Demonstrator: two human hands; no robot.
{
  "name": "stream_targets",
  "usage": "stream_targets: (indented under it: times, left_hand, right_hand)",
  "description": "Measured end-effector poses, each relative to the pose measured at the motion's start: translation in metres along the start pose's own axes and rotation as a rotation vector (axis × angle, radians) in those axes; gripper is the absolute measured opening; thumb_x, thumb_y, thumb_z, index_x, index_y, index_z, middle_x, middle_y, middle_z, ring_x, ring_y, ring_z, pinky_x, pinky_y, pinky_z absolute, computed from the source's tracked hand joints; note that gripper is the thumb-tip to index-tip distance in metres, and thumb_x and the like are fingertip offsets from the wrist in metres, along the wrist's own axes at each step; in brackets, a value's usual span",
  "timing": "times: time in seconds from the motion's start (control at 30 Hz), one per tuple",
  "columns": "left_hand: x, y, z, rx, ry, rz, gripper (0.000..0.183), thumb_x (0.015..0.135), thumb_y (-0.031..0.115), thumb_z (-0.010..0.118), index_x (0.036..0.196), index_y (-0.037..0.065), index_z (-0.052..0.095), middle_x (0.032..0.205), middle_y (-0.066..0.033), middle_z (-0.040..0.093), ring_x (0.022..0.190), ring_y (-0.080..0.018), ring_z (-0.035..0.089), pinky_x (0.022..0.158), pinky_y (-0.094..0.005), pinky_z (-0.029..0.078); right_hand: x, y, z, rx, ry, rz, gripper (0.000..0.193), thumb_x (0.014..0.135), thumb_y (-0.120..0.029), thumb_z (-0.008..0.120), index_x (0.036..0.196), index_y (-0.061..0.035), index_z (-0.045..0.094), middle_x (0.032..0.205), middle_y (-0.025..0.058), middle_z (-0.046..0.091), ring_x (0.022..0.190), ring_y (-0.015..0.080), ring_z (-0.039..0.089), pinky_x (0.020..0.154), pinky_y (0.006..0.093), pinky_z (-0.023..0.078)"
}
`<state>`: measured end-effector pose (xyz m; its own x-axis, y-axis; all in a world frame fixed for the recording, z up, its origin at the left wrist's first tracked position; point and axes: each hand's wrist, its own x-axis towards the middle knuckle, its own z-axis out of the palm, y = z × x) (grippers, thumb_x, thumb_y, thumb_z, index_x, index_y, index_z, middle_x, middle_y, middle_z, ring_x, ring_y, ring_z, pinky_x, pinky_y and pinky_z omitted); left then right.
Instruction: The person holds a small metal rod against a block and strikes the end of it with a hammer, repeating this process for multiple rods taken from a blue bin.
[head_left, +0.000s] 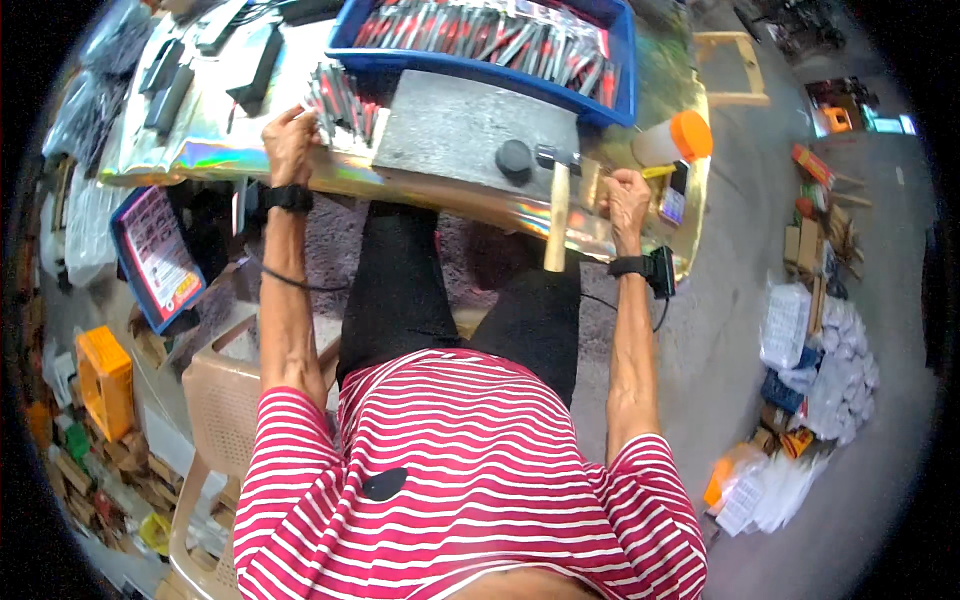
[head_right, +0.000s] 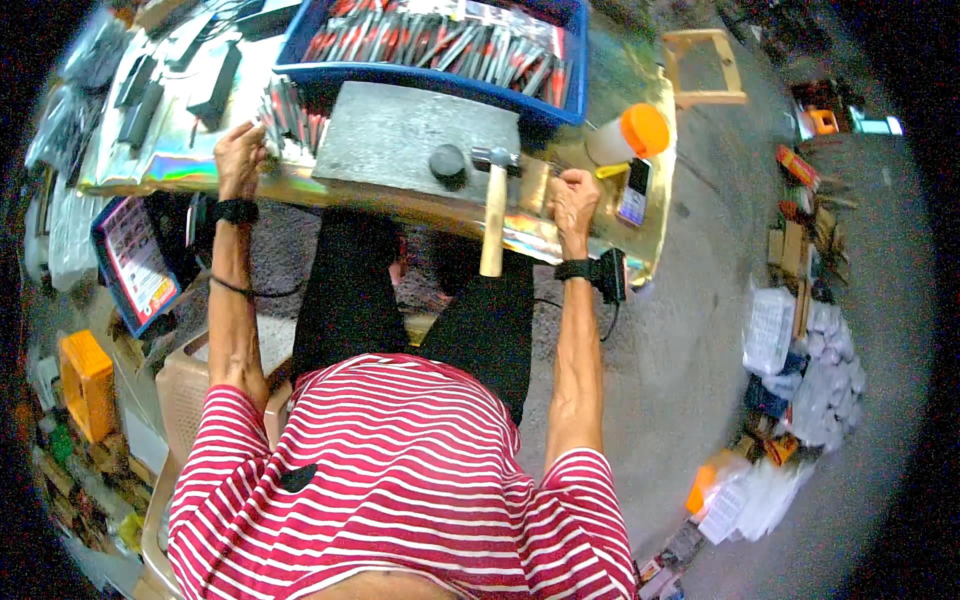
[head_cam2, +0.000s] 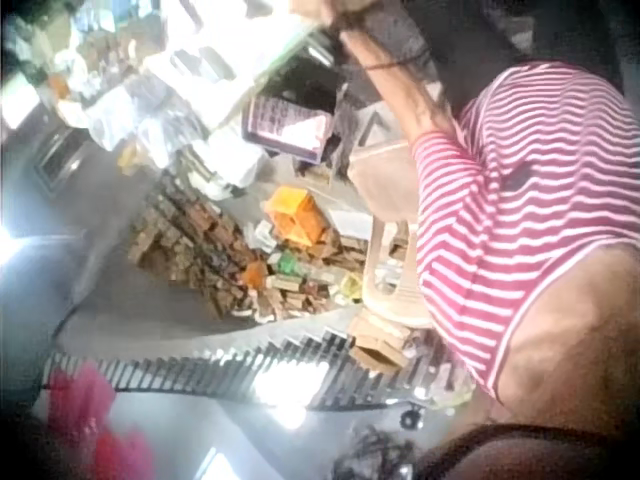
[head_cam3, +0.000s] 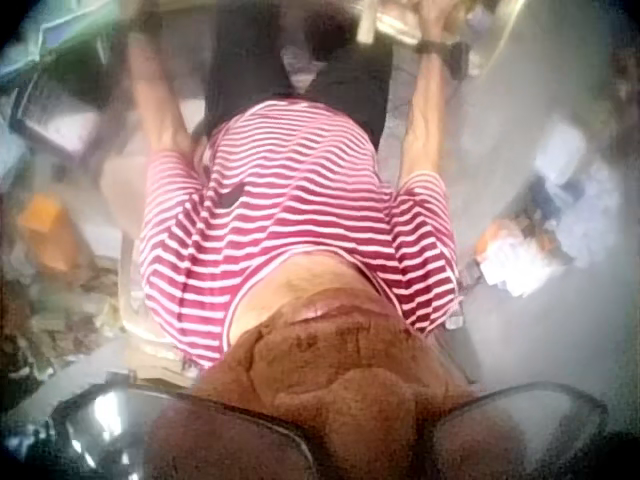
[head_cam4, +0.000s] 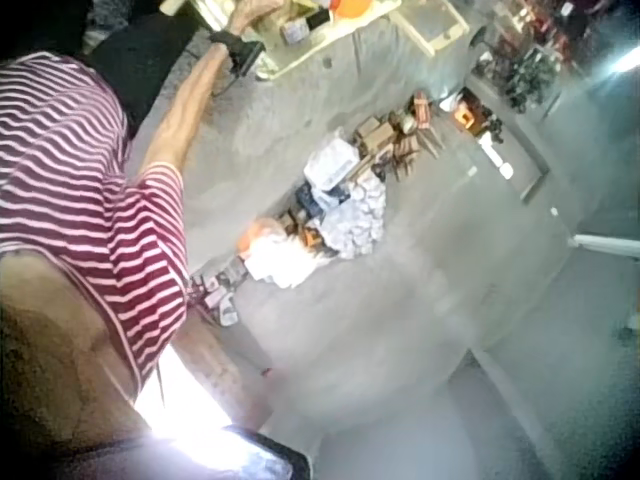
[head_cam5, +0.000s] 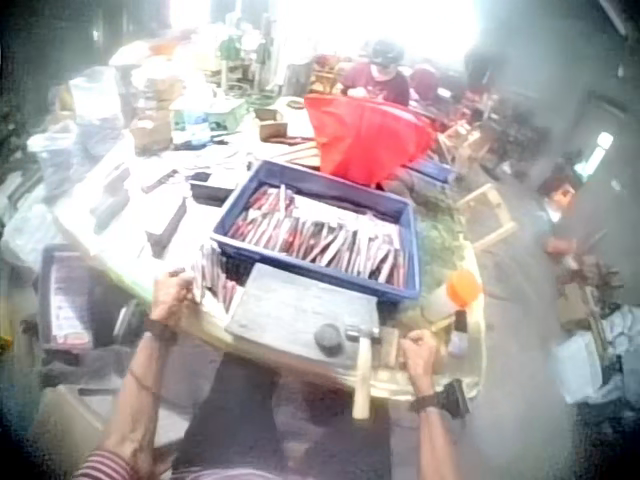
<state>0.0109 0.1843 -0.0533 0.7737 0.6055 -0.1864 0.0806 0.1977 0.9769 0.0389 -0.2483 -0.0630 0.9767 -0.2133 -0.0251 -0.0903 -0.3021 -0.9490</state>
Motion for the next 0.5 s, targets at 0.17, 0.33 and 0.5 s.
stream_targets:
  times: [0.17, 0.33, 0.5]
  left_hand:
    - [-0.043, 0.033, 0.016, -0.333, -0.258, -0.055, 0.018, 0.076, 0.003, 0.055, 0.091, -0.006, 0.05, 0.068, -0.0069, 0.054, 0.056, -0.0116, 0.052, 0.043, -0.0189, 0.042]
    - [-0.108, 0.062, 0.054, -0.358, -0.524, -0.093, 0.012, 0.081, 0.01, 0.051, 0.088, 0.0, 0.051, 0.071, -0.0074, 0.056, 0.058, -0.011, 0.054, 0.049, -0.0191, 0.044]
    - [-0.147, 0.049, 0.083, -0.511, -0.722, -0.262, 0.009, 0.082, 0.011, 0.049, 0.084, 0.002, 0.05, 0.086, -0.0134, 0.057, 0.067, -0.013, 0.055, 0.055, -0.0205, 0.046]
  right_hand:
    - [-0.006, -0.001, -0.003, 0.143, 0.032, 0.063, 0.013, 0.073, -0.007, 0.055, 0.081, 0.0016, 0.051, 0.064, 0.0043, 0.05, 0.045, 0.0091, 0.048, 0.039, 0.02, 0.042]
    - [-0.017, -0.012, -0.002, 0.307, 0.03, 0.038, 0.013, 0.074, -0.007, 0.054, 0.082, 0.004, 0.051, 0.066, 0.004, 0.051, 0.049, 0.0084, 0.049, 0.044, 0.0193, 0.042]
    - [-0.055, -0.068, 0.013, 0.29, -0.065, 0.0, 0.012, 0.078, -0.007, 0.053, 0.083, 0.003, 0.05, 0.068, 0.005, 0.052, 0.055, 0.008, 0.05, 0.049, 0.0198, 0.043]
